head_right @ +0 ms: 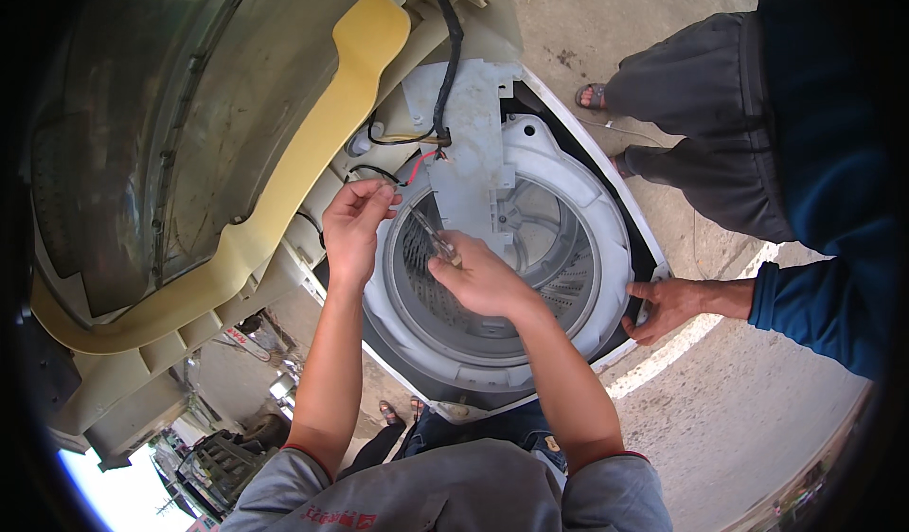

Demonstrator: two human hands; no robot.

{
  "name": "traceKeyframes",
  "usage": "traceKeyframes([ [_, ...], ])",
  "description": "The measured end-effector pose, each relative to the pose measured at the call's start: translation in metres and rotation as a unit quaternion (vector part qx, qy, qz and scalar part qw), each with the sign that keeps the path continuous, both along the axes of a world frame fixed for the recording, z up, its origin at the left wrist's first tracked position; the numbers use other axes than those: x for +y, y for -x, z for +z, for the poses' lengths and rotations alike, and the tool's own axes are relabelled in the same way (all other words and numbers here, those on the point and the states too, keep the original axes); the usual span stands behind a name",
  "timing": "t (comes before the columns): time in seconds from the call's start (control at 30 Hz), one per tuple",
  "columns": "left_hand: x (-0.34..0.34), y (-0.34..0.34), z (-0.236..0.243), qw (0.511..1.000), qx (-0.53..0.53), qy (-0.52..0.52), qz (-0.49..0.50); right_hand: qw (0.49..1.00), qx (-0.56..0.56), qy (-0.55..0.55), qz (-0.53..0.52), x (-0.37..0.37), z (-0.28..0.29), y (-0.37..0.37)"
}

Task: The person removes the top cover of a washing machine, then uses pliers to strip and twist electrical wires inside the machine. The person works on the wiring while another person assists by holding the machine steady.

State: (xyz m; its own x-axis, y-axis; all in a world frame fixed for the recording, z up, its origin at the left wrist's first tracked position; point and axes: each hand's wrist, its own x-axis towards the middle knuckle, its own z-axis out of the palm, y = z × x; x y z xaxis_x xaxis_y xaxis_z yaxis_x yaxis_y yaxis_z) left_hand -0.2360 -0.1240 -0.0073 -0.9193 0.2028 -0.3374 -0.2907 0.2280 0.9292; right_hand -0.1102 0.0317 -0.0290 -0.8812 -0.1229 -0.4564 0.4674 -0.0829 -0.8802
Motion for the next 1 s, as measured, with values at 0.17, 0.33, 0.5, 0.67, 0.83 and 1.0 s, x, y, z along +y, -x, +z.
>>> traceKeyframes([
  [0.17,-0.003,-0.010,-0.005,0.999,-0.002,-0.030,0.025,0.992,-0.073,0.097,-0.037,-0.025,-0.006,0.008],
  [0.33,-0.005,-0.016,-0.010,0.997,0.004,-0.061,0.056,0.986,-0.087,0.129,-0.066,-0.034,-0.010,0.027],
  [0.5,-0.009,-0.020,-0.013,0.992,0.007,-0.104,0.066,0.985,-0.099,0.132,-0.042,-0.028,0.001,0.043],
  [0.67,-0.014,-0.022,-0.020,0.991,-0.008,-0.117,0.069,0.991,-0.065,0.103,-0.050,-0.035,-0.002,0.050],
  [0.83,-0.020,-0.021,-0.026,0.990,-0.003,-0.124,0.063,0.993,-0.063,0.094,-0.046,-0.035,0.001,0.056],
  [1.0,-0.015,-0.020,-0.018,0.988,-0.033,-0.137,0.067,0.993,-0.060,0.085,-0.055,-0.036,0.000,0.058],
])
